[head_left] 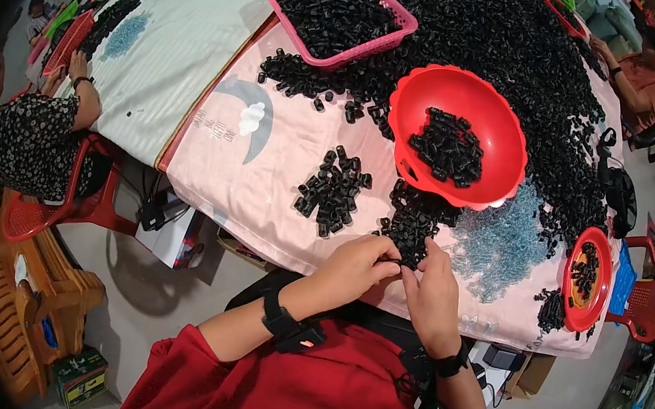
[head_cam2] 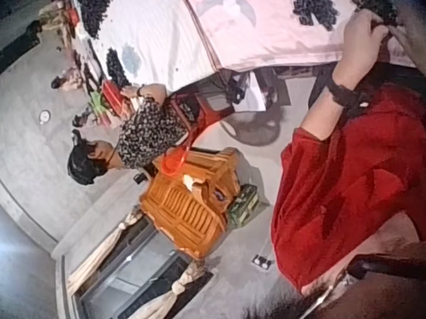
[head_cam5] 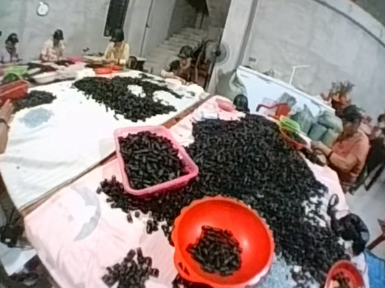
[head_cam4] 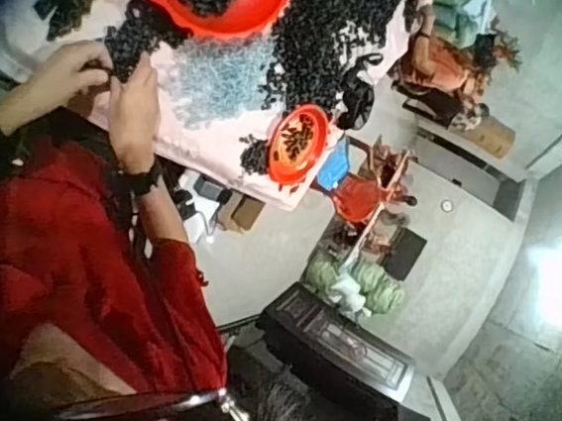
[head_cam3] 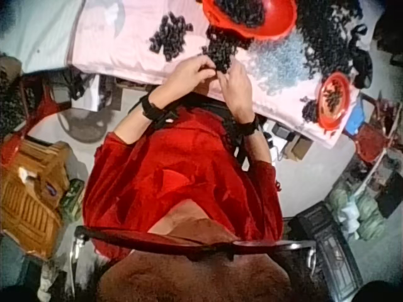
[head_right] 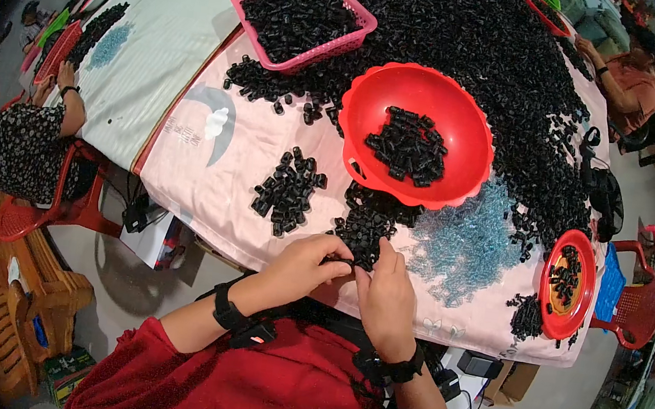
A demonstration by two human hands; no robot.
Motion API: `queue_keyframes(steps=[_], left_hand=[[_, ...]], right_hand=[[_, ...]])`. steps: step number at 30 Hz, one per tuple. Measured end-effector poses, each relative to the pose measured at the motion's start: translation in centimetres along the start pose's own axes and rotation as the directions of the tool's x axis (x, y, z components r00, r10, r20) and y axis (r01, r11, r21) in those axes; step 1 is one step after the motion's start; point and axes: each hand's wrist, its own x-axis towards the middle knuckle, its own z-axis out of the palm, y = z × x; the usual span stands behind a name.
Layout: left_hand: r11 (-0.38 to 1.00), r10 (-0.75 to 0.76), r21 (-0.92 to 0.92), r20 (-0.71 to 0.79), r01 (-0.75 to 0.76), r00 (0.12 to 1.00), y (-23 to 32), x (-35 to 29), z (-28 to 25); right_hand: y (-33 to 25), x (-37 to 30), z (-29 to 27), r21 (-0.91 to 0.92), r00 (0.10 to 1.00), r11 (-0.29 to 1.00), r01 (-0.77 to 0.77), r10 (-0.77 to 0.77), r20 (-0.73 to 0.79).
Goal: The person repeatedly picks small black cylindrical components and light blue pins from a table, inserts the pins into the components, and places the assembled units into a red bowl. The process is continuous and repetitive.
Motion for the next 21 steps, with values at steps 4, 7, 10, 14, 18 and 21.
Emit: queue_keyframes(steps=[4, 7, 10, 14, 18, 21], left_hand=[[0.993, 0.093, 0.075, -0.049, -0.089, 0.994, -0.4, 1.1, 0.1], [0.998, 0.045, 0.054, -0.034, -0.043, 0.998, 0.2, 1.2, -0.1], [1.0, 0.0, -0.025, -0.01, -0.001, 1.0, 0.2, 1.0, -0.2], [0.872, -0.245, -0.387, 0.188, 0.301, 0.951, 1.6, -0.6, -1.5], [0.793, -0.151, -0.523, 0.329, 0.313, 0.932, 0.0, -1.5, -1.4], [0.726, -0.107, -0.59, 0.411, 0.354, 0.905, 0.0, -1.9, -1.2]], right_hand=[[0.0, 0.6, -0.1, 0.015, 1.0, 1.0, 0.02, -0.02, -0.006], [0.1, 1.2, -0.4, 0.027, 0.997, 0.997, 0.071, -0.071, -0.008], [0.1, 1.3, -1.2, 0.137, 1.0, 0.991, -0.004, 0.006, -0.012], [2.8, 1.3, -1.5, 0.257, 0.973, 0.957, -0.136, 0.179, -0.149], [3.4, 1.1, -1.6, 0.221, 0.971, 0.975, -0.021, 0.072, -0.227], [2.2, 1.0, -1.5, 0.139, 0.972, 0.984, 0.111, -0.079, -0.222]])
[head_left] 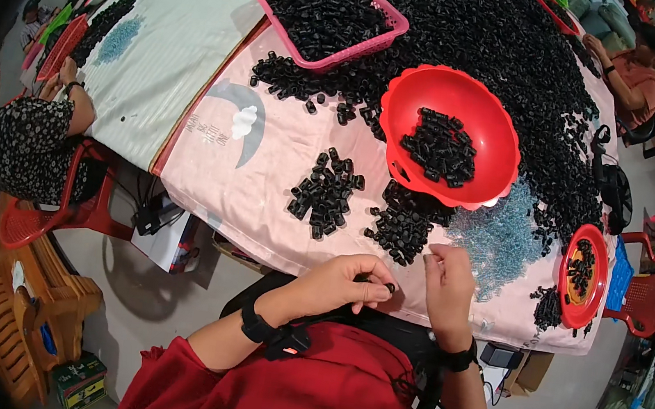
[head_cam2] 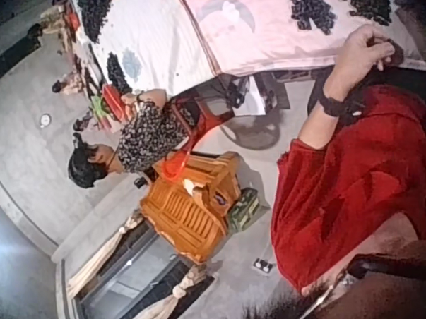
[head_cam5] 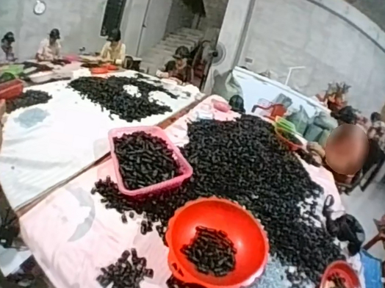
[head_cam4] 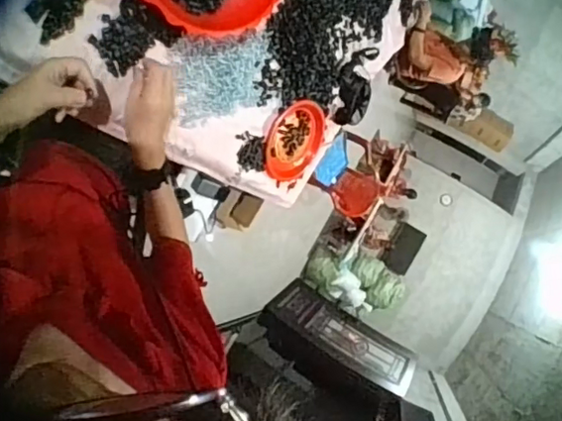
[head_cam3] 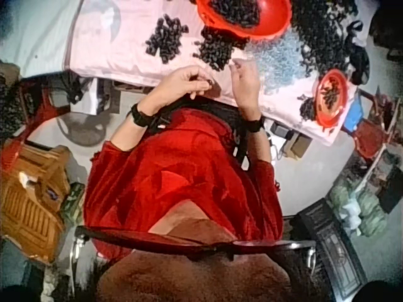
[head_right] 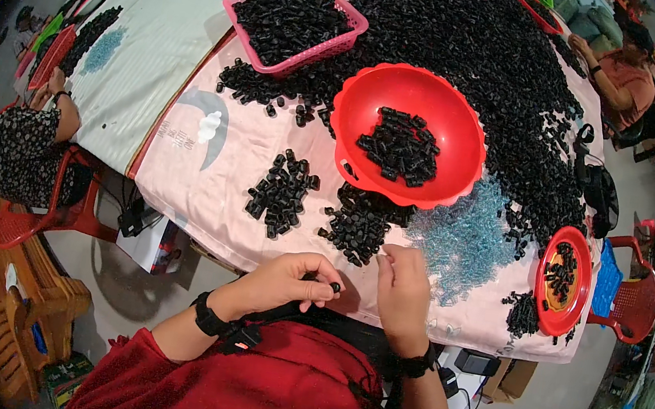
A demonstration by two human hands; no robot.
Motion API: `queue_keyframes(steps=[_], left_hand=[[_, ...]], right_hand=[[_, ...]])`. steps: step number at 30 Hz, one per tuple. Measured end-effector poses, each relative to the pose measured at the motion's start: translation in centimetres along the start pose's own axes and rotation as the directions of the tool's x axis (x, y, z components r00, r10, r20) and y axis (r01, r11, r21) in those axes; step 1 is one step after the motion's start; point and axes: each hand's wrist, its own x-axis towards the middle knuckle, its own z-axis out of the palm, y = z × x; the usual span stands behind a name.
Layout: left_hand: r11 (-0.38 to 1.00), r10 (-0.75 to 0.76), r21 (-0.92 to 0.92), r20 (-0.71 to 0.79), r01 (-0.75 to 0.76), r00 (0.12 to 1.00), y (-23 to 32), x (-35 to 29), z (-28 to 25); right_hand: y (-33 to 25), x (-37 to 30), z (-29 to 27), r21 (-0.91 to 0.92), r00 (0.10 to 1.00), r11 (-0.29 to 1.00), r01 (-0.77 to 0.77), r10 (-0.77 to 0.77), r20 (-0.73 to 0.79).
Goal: The person repeatedly picks small black cylindrical components and light blue pins from a table, inserts the pins into the components, and places the assembled units into a red bowl. The process is continuous and repetitive.
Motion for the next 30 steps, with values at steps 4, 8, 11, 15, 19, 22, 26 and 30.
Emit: queue_keyframes(steps=[4, 8, 11, 15, 19, 22, 26, 30], left_hand=[[1.0, -0.005, -0.011, 0.021, 0.006, 1.0, 0.4, -0.6, 0.7], [0.999, -0.03, 0.032, 0.046, 0.029, 0.998, 0.4, -1.0, 0.7], [0.998, -0.039, 0.043, 0.051, 0.037, 0.998, 0.7, -1.1, 0.9], [0.998, -0.038, 0.048, 0.049, 0.036, 0.998, 0.6, -1.2, 1.0], [0.999, -0.027, 0.045, 0.05, 0.024, 0.998, 0.4, -1.2, 1.0], [0.999, -0.022, 0.035, 0.043, 0.02, 0.999, 0.4, -1.2, 1.0], [0.999, -0.021, 0.041, 0.038, 0.02, 0.999, 0.4, -1.2, 0.9], [0.999, -0.019, 0.035, 0.036, 0.018, 0.999, 0.4, -1.2, 1.1]], right_hand=[[-0.5, 0.4, 0.9, -0.049, 0.991, 0.99, 0.136, -0.136, 0.004], [-0.9, 0.8, 1.9, -0.075, 0.971, 0.968, 0.238, -0.238, -0.001], [-1.0, 1.1, 2.5, -0.201, 0.934, 0.912, 0.357, -0.355, 0.047], [-0.6, 1.0, 2.8, -0.281, 0.917, 0.873, 0.4, -0.386, 0.104], [-0.5, 1.0, 2.8, -0.25, 0.927, 0.892, 0.375, -0.361, 0.104], [-0.5, 1.1, 2.8, -0.226, 0.935, 0.908, 0.354, -0.346, 0.075], [-0.5, 1.1, 3.0, -0.147, 0.959, 0.95, 0.276, -0.282, -0.021], [-0.9, 1.4, 2.6, -0.16, 0.947, 0.933, 0.322, -0.321, 0.03]])
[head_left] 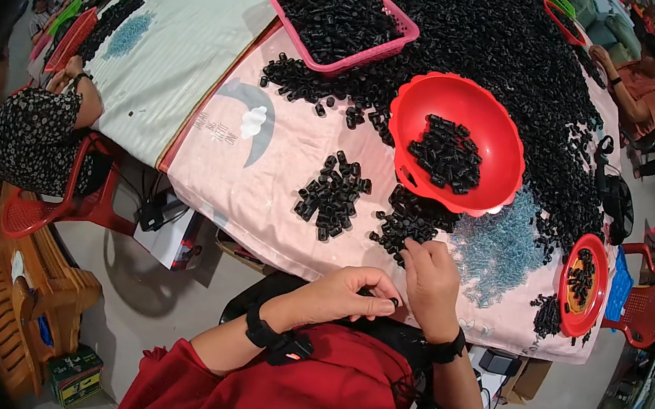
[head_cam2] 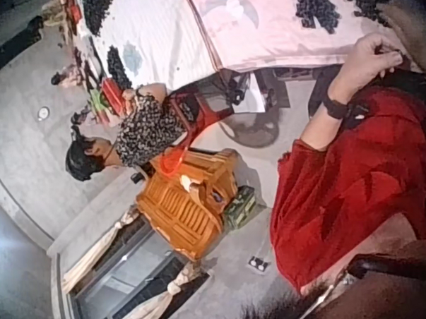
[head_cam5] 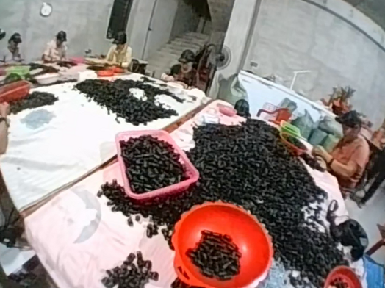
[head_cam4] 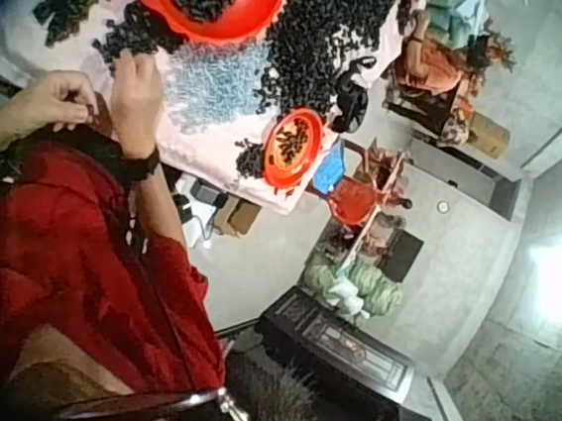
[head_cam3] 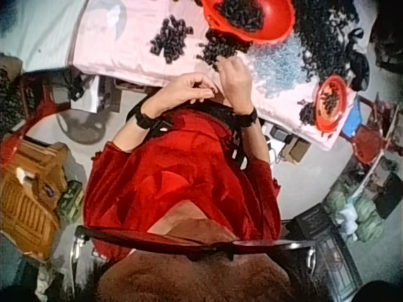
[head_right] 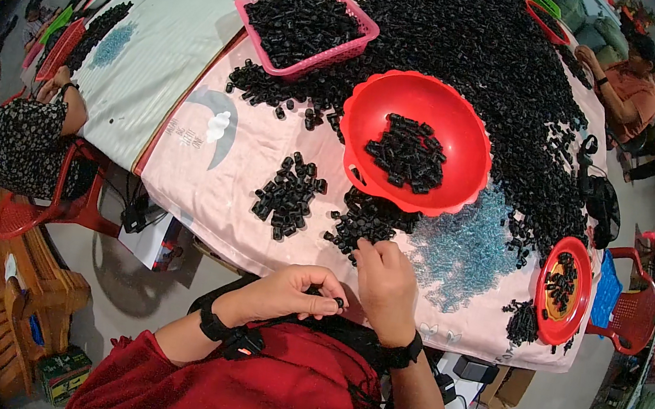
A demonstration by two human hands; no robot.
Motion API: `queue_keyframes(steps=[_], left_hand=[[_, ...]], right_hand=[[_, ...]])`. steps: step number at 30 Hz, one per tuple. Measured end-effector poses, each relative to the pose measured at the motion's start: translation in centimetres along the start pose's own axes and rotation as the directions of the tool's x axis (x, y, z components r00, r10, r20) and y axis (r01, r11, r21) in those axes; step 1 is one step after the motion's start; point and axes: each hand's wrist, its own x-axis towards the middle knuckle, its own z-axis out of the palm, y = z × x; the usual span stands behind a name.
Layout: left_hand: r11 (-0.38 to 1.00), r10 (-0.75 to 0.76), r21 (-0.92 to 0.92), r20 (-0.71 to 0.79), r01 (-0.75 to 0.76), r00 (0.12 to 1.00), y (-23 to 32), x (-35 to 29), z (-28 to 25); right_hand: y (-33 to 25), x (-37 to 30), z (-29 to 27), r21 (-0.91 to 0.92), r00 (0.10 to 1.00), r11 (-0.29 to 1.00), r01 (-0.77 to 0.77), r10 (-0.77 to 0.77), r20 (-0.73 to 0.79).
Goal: The person repeatedly picks small black cylindrical components and light blue pins from a table, inserts the pins into the components, and places the assembled units into a red bowl. The process is continuous and repetitive.
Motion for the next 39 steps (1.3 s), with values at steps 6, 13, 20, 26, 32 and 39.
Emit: queue_keyframes(steps=[6, 13, 20, 26, 32, 39], left_hand=[[1.0, 0.013, 0.002, -0.007, -0.013, 1.0, 0.2, -0.1, 0.1], [0.999, 0.016, -0.036, 0.008, -0.016, 1.0, 0.5, -0.3, 0.0], [0.999, 0.029, -0.029, -0.027, -0.03, 0.999, 0.9, -1.4, -0.6], [0.996, 0.073, -0.039, -0.033, -0.075, 0.997, 0.8, -1.6, -0.9], [0.987, 0.142, -0.073, -0.045, -0.145, 0.989, 2.0, -1.4, -0.8], [0.971, 0.153, -0.171, -0.093, -0.168, 0.984, 4.0, 0.0, -0.3]], right_hand=[[-0.5, 0.1, 0.4, -0.054, 1.0, 0.998, 0.019, -0.018, 0.02], [-1.7, 2.9, 1.0, 0.026, 0.999, 0.999, 0.031, -0.031, -0.029], [-2.4, 5.2, 3.7, -0.153, 0.997, 0.987, 0.042, -0.032, 0.068], [-2.3, 5.7, 4.4, -0.188, 0.996, 0.98, 0.061, -0.049, 0.072], [-3.1, 5.9, 1.7, 0.0, 0.99, 1.0, -0.005, 0.005, -0.138], [-3.3, 3.4, -5.2, 0.464, 0.904, 0.797, -0.386, 0.427, 0.018]])
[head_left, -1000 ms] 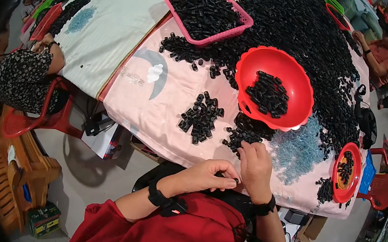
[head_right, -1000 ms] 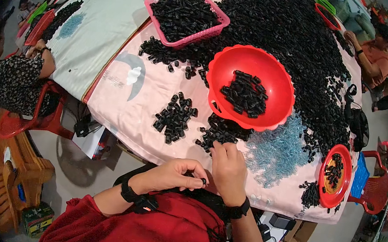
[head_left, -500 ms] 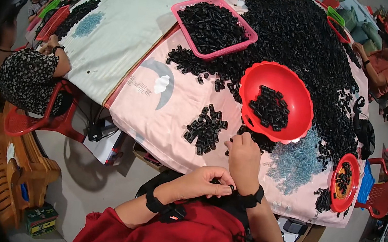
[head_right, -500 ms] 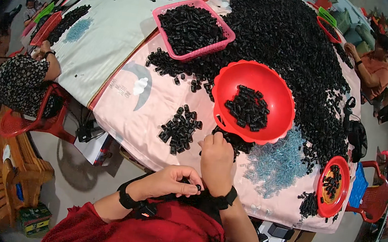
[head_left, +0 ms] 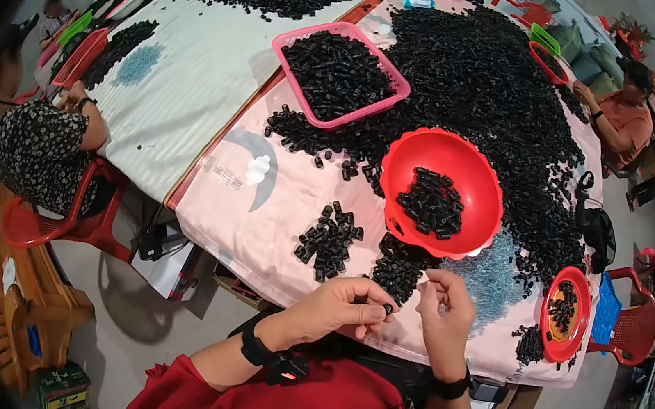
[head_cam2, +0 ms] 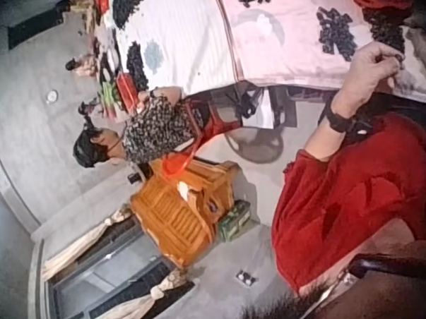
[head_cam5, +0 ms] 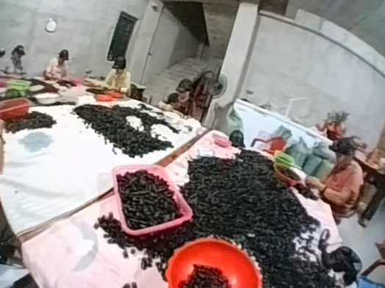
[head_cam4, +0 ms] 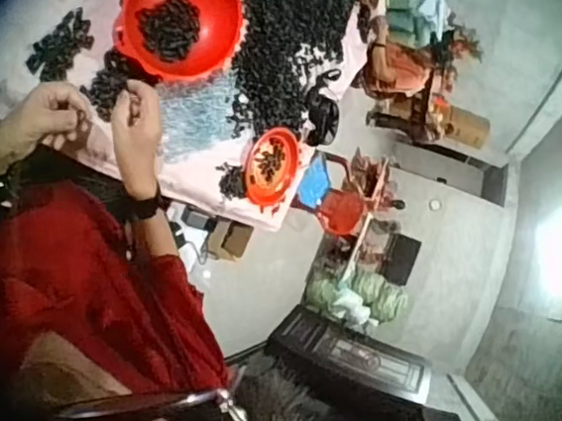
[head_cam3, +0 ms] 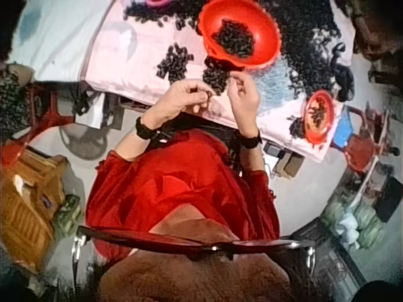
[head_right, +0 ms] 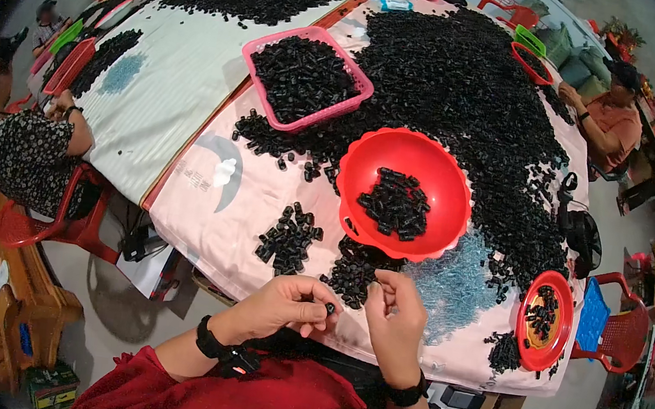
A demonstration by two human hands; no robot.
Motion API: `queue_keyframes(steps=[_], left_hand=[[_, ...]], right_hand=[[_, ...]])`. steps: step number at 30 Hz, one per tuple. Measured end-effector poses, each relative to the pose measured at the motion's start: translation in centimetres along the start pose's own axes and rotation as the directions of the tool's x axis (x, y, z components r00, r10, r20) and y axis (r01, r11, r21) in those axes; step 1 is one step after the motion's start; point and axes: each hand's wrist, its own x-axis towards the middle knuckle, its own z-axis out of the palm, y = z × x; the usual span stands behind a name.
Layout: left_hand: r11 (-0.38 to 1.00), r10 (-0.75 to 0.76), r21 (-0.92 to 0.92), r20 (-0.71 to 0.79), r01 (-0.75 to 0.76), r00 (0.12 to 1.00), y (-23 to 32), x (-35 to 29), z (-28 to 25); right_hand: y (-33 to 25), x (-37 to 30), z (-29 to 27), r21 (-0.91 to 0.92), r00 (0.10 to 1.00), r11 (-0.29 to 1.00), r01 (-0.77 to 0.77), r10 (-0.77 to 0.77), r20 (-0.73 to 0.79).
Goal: The person repeatedly picks small black cylindrical components and light blue pins from a table, inserts the pins into the components, and places the assembled units into a red bowl. The process is continuous and repetitive.
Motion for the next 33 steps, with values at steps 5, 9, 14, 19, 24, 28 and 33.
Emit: queue_keyframes(steps=[5, 9, 14, 19, 24, 28, 33], left_hand=[[0.993, -0.057, -0.104, -0.013, 0.055, 0.998, 0.9, 1.0, 0.8], [0.999, -0.022, -0.04, -0.048, 0.02, 0.999, 0.9, 1.7, 1.6], [0.997, 0.03, 0.077, -0.091, -0.023, 0.995, 0.1, 1.6, 1.8], [0.984, 0.048, 0.178, -0.116, -0.027, 0.992, -0.2, 1.4, 2.0], [0.978, 0.077, 0.202, -0.127, -0.05, 0.989, -0.7, 1.5, 2.0], [0.973, 0.068, 0.229, -0.131, -0.037, 0.989, -0.4, 1.4, 2.2], [0.969, 0.088, 0.243, -0.134, -0.053, 0.987, -0.9, 1.4, 2.0]], right_hand=[[-1.5, -1.2, -2.3, 0.159, 0.995, 0.983, -0.09, 0.082, 0.057], [-3.3, -1.9, -2.6, 0.168, 0.997, 0.985, -0.05, 0.038, 0.069], [-3.0, -1.4, -2.5, -0.273, 0.93, 0.889, 0.367, -0.354, 0.097], [-1.9, -1.8, -1.4, -0.325, 0.926, 0.87, 0.372, -0.374, 0.059], [-1.4, -1.9, -0.8, -0.328, 0.922, 0.866, 0.376, -0.385, 0.041], [-1.2, -2.0, -0.7, -0.317, 0.921, 0.869, 0.381, -0.386, 0.049], [-1.1, -2.1, -0.6, -0.311, 0.919, 0.867, 0.39, -0.39, 0.064]])
